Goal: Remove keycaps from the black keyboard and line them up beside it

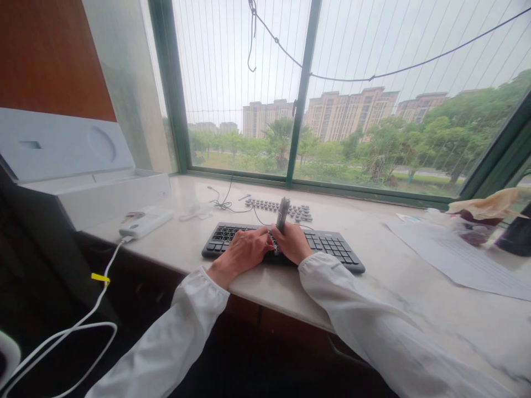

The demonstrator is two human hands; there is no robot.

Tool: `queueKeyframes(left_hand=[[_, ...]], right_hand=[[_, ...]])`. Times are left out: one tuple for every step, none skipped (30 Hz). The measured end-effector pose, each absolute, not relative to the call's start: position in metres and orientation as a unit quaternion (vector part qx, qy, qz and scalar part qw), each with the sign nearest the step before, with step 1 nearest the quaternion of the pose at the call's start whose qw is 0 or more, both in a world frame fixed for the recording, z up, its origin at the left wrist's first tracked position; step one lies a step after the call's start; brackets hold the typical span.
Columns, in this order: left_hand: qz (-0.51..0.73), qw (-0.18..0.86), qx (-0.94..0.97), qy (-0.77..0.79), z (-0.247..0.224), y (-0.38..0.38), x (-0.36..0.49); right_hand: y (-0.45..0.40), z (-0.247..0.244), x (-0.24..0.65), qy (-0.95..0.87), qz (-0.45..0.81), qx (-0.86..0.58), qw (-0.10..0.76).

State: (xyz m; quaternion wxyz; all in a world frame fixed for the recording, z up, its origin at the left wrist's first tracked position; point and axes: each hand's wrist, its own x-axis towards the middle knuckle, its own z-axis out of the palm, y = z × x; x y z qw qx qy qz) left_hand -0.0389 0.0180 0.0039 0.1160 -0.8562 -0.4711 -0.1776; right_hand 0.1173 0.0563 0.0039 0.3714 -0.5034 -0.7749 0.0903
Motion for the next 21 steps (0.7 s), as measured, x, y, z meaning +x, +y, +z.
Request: queueKeyframes(left_hand=[[-0.177, 0.113, -0.853, -0.478, 0.0038, 0.0180, -0.0386], [-0.177, 0.110, -0.850, -0.485, 0.0036, 0.0180, -0.0384], [-0.178, 0.108, -0.846, -0.490, 0.0033, 0.0181, -0.0383], [-0.181, 0.106, -0.843, -0.495, 0.0030, 0.0181, -0.0384], [-0.184, 0.105, -0.840, -0.499, 0.0026, 0.0182, -0.0385], [-0.187, 0.104, -0.839, -0.500, 0.0023, 0.0182, -0.0387], [-0.190, 0.102, -0.838, -0.500, 0.0021, 0.0182, -0.0390], [-0.193, 0.100, -0.838, -0.500, 0.0020, 0.0181, -0.0392], [-0.194, 0.098, -0.838, -0.501, 0.0020, 0.0180, -0.0393], [-0.194, 0.096, -0.838, -0.501, 0.0020, 0.0179, -0.0394], [-0.195, 0.094, -0.838, -0.501, 0.0022, 0.0178, -0.0395], [-0.195, 0.092, -0.838, -0.502, 0.0023, 0.0177, -0.0395], [-0.195, 0.092, -0.838, -0.502, 0.0024, 0.0176, -0.0394], [-0.195, 0.092, -0.838, -0.502, 0.0026, 0.0176, -0.0394], [-0.195, 0.093, -0.838, -0.501, 0.0026, 0.0176, -0.0395], [-0.194, 0.094, -0.839, -0.499, 0.0026, 0.0178, -0.0395], [-0.194, 0.096, -0.840, -0.497, 0.0025, 0.0180, -0.0396], [-0.194, 0.097, -0.841, -0.495, 0.0024, 0.0182, -0.0397], [-0.195, 0.098, -0.842, -0.493, 0.0022, 0.0185, -0.0398], [-0.195, 0.099, -0.843, -0.492, 0.0020, 0.0188, -0.0398], [-0.196, 0.100, -0.843, -0.490, 0.0019, 0.0190, -0.0398]], right_hand=[[0.0560, 0.0037, 0.1169, -0.771, 0.091, -0.507, 0.374], [0.0559, 0.0035, 0.1167, -0.765, 0.097, -0.513, 0.377], [0.0559, 0.0031, 0.1167, -0.757, 0.107, -0.520, 0.380], [0.0560, 0.0027, 0.1168, -0.748, 0.120, -0.529, 0.383], [0.0562, 0.0023, 0.1170, -0.739, 0.132, -0.536, 0.386], [0.0563, 0.0020, 0.1172, -0.732, 0.142, -0.542, 0.388], [0.0564, 0.0017, 0.1173, -0.727, 0.150, -0.546, 0.389], [0.0564, 0.0015, 0.1174, -0.723, 0.157, -0.549, 0.388], [0.0564, 0.0013, 0.1175, -0.720, 0.164, -0.551, 0.388], [0.0563, 0.0012, 0.1175, -0.717, 0.171, -0.554, 0.387], [0.0562, 0.0010, 0.1176, -0.714, 0.177, -0.557, 0.385], [0.0561, 0.0009, 0.1176, -0.710, 0.182, -0.561, 0.384], [0.0560, 0.0008, 0.1176, -0.708, 0.185, -0.564, 0.383], [0.0558, 0.0007, 0.1176, -0.707, 0.187, -0.564, 0.382], [0.0556, 0.0006, 0.1175, -0.708, 0.186, -0.564, 0.382], [0.0553, 0.0007, 0.1174, -0.711, 0.183, -0.561, 0.382], [0.0550, 0.0008, 0.1172, -0.714, 0.180, -0.558, 0.383], [0.0545, 0.0010, 0.1170, -0.718, 0.174, -0.554, 0.383], [0.0541, 0.0013, 0.1167, -0.722, 0.166, -0.551, 0.384], [0.0537, 0.0016, 0.1164, -0.727, 0.156, -0.546, 0.385], [0.0533, 0.0018, 0.1160, -0.733, 0.146, -0.540, 0.386]])
